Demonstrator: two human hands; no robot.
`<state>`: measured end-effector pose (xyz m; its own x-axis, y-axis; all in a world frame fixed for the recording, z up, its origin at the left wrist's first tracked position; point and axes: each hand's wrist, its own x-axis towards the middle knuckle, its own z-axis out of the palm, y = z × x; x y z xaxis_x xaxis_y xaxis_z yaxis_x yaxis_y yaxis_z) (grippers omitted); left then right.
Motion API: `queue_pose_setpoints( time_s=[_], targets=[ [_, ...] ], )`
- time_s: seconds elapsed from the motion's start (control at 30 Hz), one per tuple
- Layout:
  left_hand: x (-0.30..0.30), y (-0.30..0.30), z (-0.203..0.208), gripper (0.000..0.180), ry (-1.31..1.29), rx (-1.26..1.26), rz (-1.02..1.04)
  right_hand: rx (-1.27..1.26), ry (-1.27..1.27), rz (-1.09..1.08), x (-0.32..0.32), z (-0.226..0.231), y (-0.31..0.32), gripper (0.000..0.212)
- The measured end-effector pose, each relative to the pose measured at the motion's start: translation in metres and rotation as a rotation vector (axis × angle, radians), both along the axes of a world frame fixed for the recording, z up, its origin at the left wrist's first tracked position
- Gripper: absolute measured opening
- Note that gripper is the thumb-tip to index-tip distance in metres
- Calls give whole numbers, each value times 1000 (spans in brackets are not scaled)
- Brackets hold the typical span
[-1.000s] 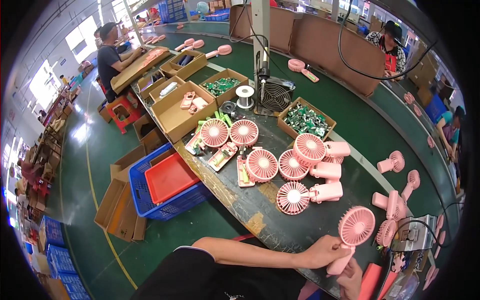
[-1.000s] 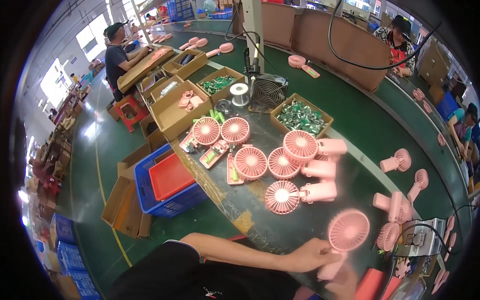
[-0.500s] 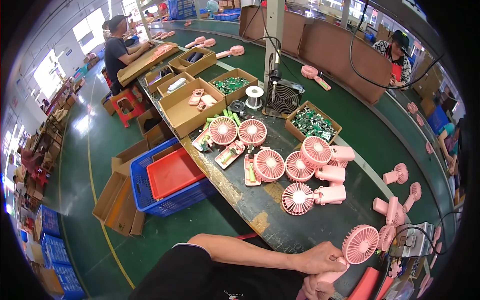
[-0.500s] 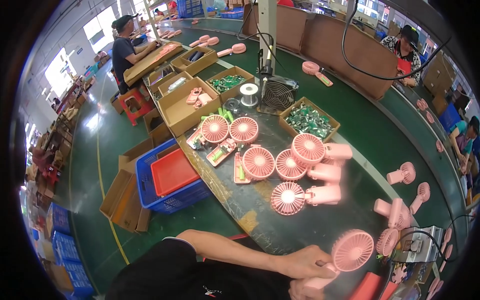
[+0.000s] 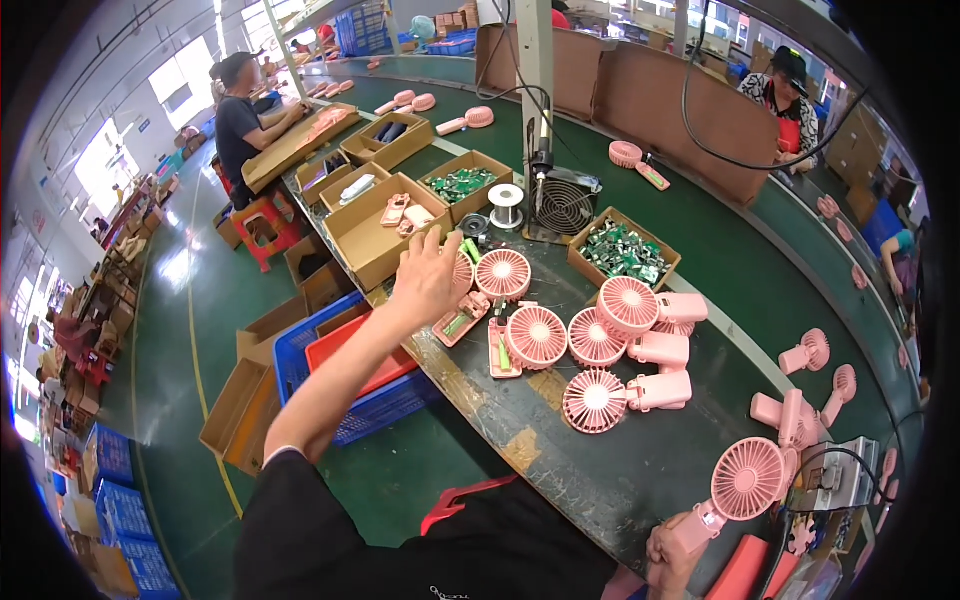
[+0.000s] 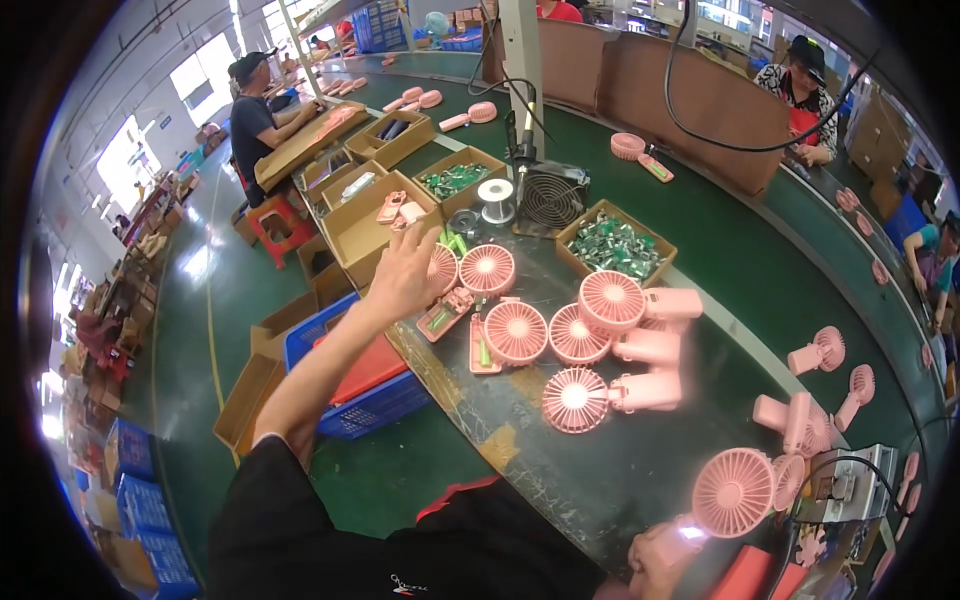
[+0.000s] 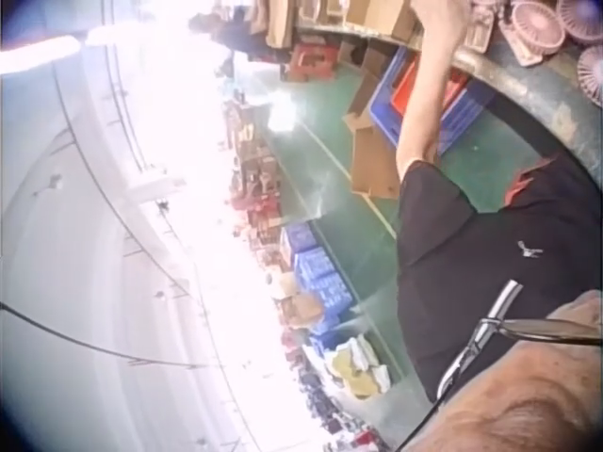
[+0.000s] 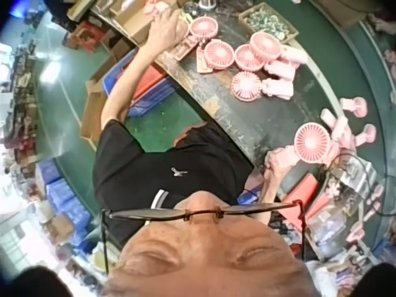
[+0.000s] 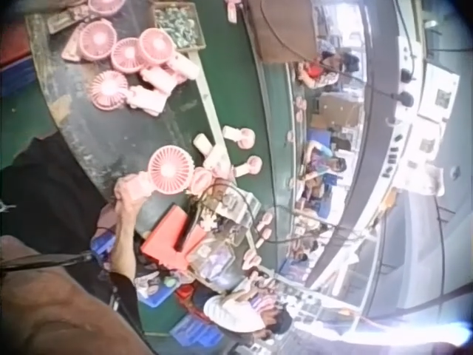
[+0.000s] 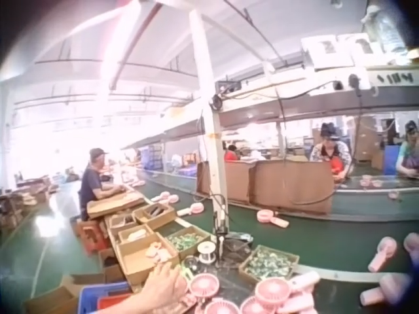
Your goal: The person assembles portable handheld fans by inserting batteries into the fan casings and securing components with an electric screwdriver.
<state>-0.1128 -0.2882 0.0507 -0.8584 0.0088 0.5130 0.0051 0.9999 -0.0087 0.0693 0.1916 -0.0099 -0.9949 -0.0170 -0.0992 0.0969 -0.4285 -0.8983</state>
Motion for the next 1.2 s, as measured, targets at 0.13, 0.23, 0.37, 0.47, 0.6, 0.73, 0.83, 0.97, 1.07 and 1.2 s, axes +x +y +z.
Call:
queue_pose_setpoints(
  time_s=[0.13,0.23,0.37,0.47,0.6,0.73,0.83,0.97,1.07,1.2],
  targets=[
    [-21,-8,1,77,-403,37,33,6,7,-132,-4,10,-13,17],
    [-26,-13,10,80,-437,179,-12,-33,13,-137,-4,9,-9,16],
    [-18,-38,61,71,13,369,-138,-20,2,-148,-5,11,-6,17],
    [-6,-27,97,75,111,472,-48,-43,-12,-159,-7,5,-4,18],
    [-16,-63,71,77,225,400,60,-45,-4,-112,-12,5,-8,18],
    [-29,-87,69,79,217,451,287,-41,-32,-125,-6,16,-7,37],
    [-40,-128,59,85,70,353,584,-51,-72,-133,-5,19,-10,54],
    [-41,-165,33,83,-96,333,734,-43,-62,-97,-3,14,-13,54],
    [-57,-143,13,76,-209,250,744,17,-49,-112,3,17,-11,52],
    [-54,-171,9,42,-278,-160,599,-197,-181,-113,-5,-37,8,18]
  ],
)
